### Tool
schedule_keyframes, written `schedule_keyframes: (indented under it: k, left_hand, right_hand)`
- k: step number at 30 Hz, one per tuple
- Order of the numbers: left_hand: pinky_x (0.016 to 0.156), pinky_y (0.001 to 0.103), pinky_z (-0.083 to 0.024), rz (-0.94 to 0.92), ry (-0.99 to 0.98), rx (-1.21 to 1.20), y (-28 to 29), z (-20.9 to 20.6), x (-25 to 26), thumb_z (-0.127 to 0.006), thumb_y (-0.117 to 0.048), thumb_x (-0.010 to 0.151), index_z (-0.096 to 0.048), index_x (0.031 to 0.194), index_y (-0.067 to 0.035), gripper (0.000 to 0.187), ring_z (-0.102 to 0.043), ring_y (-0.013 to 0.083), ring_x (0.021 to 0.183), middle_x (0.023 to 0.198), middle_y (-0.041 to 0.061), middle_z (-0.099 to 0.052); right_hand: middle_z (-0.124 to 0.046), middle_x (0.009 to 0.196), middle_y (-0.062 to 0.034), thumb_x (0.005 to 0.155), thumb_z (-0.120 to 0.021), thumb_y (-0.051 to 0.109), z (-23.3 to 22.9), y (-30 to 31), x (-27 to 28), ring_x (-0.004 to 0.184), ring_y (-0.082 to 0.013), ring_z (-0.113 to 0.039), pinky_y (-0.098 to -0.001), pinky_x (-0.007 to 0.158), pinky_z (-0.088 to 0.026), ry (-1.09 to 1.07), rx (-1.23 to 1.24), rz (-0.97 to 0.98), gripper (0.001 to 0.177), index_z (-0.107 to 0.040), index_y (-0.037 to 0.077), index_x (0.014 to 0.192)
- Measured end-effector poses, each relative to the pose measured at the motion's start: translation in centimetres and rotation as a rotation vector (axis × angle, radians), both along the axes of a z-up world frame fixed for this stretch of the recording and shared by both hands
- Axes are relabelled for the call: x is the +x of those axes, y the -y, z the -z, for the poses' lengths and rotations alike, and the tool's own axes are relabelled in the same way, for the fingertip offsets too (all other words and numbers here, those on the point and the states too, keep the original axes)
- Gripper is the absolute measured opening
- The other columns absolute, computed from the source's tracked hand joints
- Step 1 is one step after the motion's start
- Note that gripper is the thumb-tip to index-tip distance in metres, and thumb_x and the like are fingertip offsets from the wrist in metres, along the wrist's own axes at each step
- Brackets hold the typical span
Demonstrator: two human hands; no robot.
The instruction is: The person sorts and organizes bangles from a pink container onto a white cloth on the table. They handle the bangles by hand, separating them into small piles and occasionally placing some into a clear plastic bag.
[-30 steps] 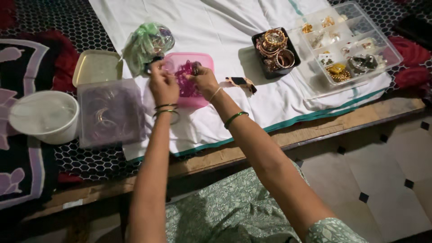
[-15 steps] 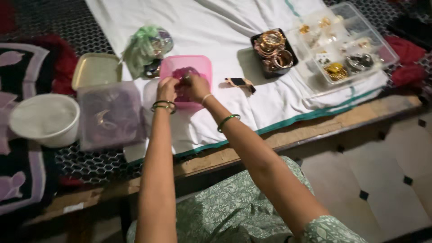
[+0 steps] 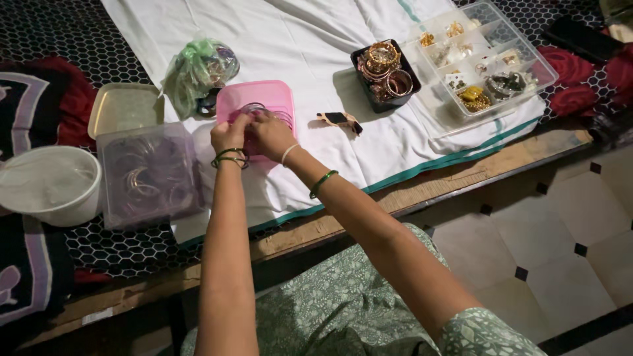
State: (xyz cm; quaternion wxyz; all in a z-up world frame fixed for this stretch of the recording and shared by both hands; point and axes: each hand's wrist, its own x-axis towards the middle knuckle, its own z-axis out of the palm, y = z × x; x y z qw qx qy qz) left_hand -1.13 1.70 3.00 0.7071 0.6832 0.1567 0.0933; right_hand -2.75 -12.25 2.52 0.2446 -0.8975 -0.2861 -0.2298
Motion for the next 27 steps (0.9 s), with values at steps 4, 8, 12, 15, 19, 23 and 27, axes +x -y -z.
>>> schedule_keyframes:
  k: [4, 8, 12, 15, 19, 23, 27]
  left_hand:
    - [0.07, 0.031, -0.056, 0.047, 0.156, -0.144, -1.5, 2.9, 1.1, -0.083, -0.012, 0.078, -0.072, 0.095, -0.001, 0.024, -0.065, 0.0118, 0.077, 0.089, 0.003, -0.072]
    - [0.083, 0.032, -0.06, 0.264, 0.207, -0.458, -2.6, 4.2, 1.5, -0.076, 0.0, 0.085, -0.072, 0.111, -0.001, 0.026, -0.073, 0.015, 0.088, 0.102, 0.004, -0.075]
    - [0.079, 0.033, -0.058, 0.264, 0.154, -0.475, -2.6, 3.3, 1.0, -0.08, 0.002, 0.084, -0.073, 0.11, -0.003, 0.027, -0.072, 0.0166, 0.086, 0.098, 0.005, -0.076]
    - [0.071, 0.033, -0.051, 0.264, -0.002, -0.421, -2.1, 2.9, 1.5, -0.079, -0.002, 0.086, -0.074, 0.109, -0.002, 0.023, -0.07, 0.0174, 0.082, 0.094, 0.007, -0.077]
    - [0.076, 0.034, -0.06, 0.253, 0.108, -0.53, -0.3, 4.1, 4.6, -0.078, 0.007, 0.079, -0.074, 0.101, 0.003, 0.023, -0.074, 0.0206, 0.079, 0.092, 0.01, -0.078]
    - [0.077, 0.032, -0.058, 0.174, 0.317, -0.347, 1.2, 3.7, 4.4, -0.079, -0.002, 0.086, -0.071, 0.105, 0.003, 0.021, -0.072, 0.0164, 0.08, 0.093, 0.009, -0.077]
    - [0.078, 0.03, -0.058, 0.023, 0.504, -0.128, 2.3, 2.2, 1.9, -0.078, -0.012, 0.09, -0.07, 0.11, 0.0, 0.024, -0.073, 0.0123, 0.082, 0.095, 0.007, -0.078]
  right_hand:
    - [-0.062, 0.122, -0.0094, 0.085, -0.069, 0.021, -2.6, -0.1, -2.6, 0.119, -0.0307, -0.06, -0.0488, 0.092, -0.046, 0.098, -0.125, 0.105, 0.025, -0.069, 0.012, 0.108]
    - [-0.059, 0.119, -0.0139, 0.084, -0.069, 0.024, -3.5, 0.4, -3.0, 0.115, -0.0342, -0.056, -0.0498, 0.093, -0.046, 0.13, -0.045, 0.116, 0.032, -0.067, 0.011, 0.113]
    - [-0.055, 0.127, -0.0198, 0.072, -0.062, 0.018, -2.0, 0.6, -1.5, 0.114, -0.0396, -0.06, -0.0595, 0.087, -0.044, 0.487, -0.157, 0.612, 0.031, -0.067, 0.016, 0.102]
    - [-0.048, 0.143, -0.0259, 0.085, -0.06, 0.001, -1.2, 3.3, -1.1, 0.104, -0.0449, -0.063, -0.0493, 0.084, -0.054, -0.019, 0.1, 0.437, 0.025, -0.065, 0.011, 0.108]
    - [-0.054, 0.137, -0.0214, 0.079, -0.059, -0.005, -0.2, 6.1, -0.4, 0.104, -0.0434, -0.065, -0.0507, 0.089, -0.054, -0.039, 0.026, 0.306, 0.035, -0.065, 0.008, 0.111]
    - [-0.063, 0.123, -0.0189, 0.09, -0.058, 0.0, -0.6, 7.6, 0.1, 0.104, -0.043, -0.064, -0.0508, 0.091, -0.052, -0.242, -0.119, 0.378, 0.026, -0.067, 0.007, 0.114]
    - [-0.068, 0.118, -0.0127, 0.085, -0.063, 0.009, 0.2, 6.0, 1.4, 0.123, -0.0354, -0.063, -0.0554, 0.099, -0.049, 0.183, -0.447, 0.394, 0.01, -0.068, 0.013, 0.092]
